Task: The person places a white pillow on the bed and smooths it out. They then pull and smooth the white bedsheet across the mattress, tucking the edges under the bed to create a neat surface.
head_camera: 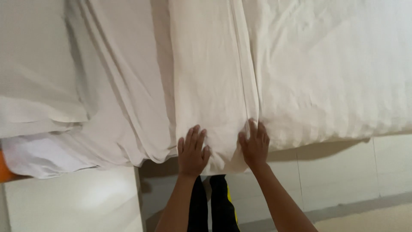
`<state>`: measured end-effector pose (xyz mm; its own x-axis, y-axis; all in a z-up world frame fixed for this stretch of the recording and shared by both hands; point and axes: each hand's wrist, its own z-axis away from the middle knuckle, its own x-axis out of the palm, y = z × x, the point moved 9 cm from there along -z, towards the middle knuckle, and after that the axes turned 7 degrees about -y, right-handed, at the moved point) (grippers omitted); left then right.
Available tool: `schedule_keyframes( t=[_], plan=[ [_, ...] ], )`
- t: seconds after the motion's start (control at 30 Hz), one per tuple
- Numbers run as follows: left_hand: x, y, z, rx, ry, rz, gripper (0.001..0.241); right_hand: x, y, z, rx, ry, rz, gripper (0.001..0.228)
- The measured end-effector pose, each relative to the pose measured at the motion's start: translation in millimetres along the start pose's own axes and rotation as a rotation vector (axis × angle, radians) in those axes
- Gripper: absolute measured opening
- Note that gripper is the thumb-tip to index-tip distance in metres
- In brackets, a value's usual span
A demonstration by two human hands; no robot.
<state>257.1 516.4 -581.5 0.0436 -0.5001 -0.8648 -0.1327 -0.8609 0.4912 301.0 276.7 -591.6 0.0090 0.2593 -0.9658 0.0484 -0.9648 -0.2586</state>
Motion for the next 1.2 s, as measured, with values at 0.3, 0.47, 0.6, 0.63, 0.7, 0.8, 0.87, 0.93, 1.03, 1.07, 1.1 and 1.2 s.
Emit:
schedule_keyframes(
  t=[0.3, 0.47, 0.6, 0.63, 0.7, 0.8, 0.87, 0.93, 1.03, 1.07, 1.1, 1.2],
  plan=[
    [7, -4, 11, 0.022, 0.15, -0.107, 0.054, 2, -2, 16, 0.041, 0.181, -0.124, 0.044],
    [5, -1, 26, -0.022, 0.151, -0.066, 0.053, -10, -2, 25, 0.053, 0.175, -0.326, 0.039],
    [10, -5, 27, -0.03, 0.141, -0.088, 0.054, -25, -11, 32, 0.167, 0.208, -0.447, 0.037],
    [7, -4, 29, -0.037, 0.134, -0.092, 0.054, -26, -18, 40, 0.168, 0.198, -0.45, 0.037],
    [3, -6, 29, -0.056, 0.121, 0.005, 0.052, -37, -39, 54, 0.021, 0.285, -0.51, 0.036],
    [5, -13, 37, -0.054, 0.098, 0.011, 0.049, -23, -40, 70, 0.09, 0.221, -0.481, 0.035],
    [3, -12, 44, -0.051, 0.088, 0.013, 0.05, 6, -14, 63, 0.239, 0.106, -0.509, 0.034],
    [2, -10, 40, -0.04, 0.109, 0.011, 0.05, 29, 12, 54, 0.366, 0.013, -0.54, 0.034],
    [3, -17, 36, -0.037, 0.119, 0.001, 0.05, 11, -4, 47, 0.113, 0.162, -0.346, 0.029],
    [3, -26, 36, -0.095, 0.142, 0.027, 0.05, 4, -6, 47, 0.166, 0.171, -0.34, 0.028],
    [5, -33, 35, -0.151, 0.163, 0.059, 0.051, -5, -5, 47, 0.22, 0.181, -0.328, 0.027],
    [-30, -53, 1, -0.274, 0.302, 0.181, 0.057, -21, -22, 42, 0.096, 0.24, -0.19, 0.04]
  ],
)
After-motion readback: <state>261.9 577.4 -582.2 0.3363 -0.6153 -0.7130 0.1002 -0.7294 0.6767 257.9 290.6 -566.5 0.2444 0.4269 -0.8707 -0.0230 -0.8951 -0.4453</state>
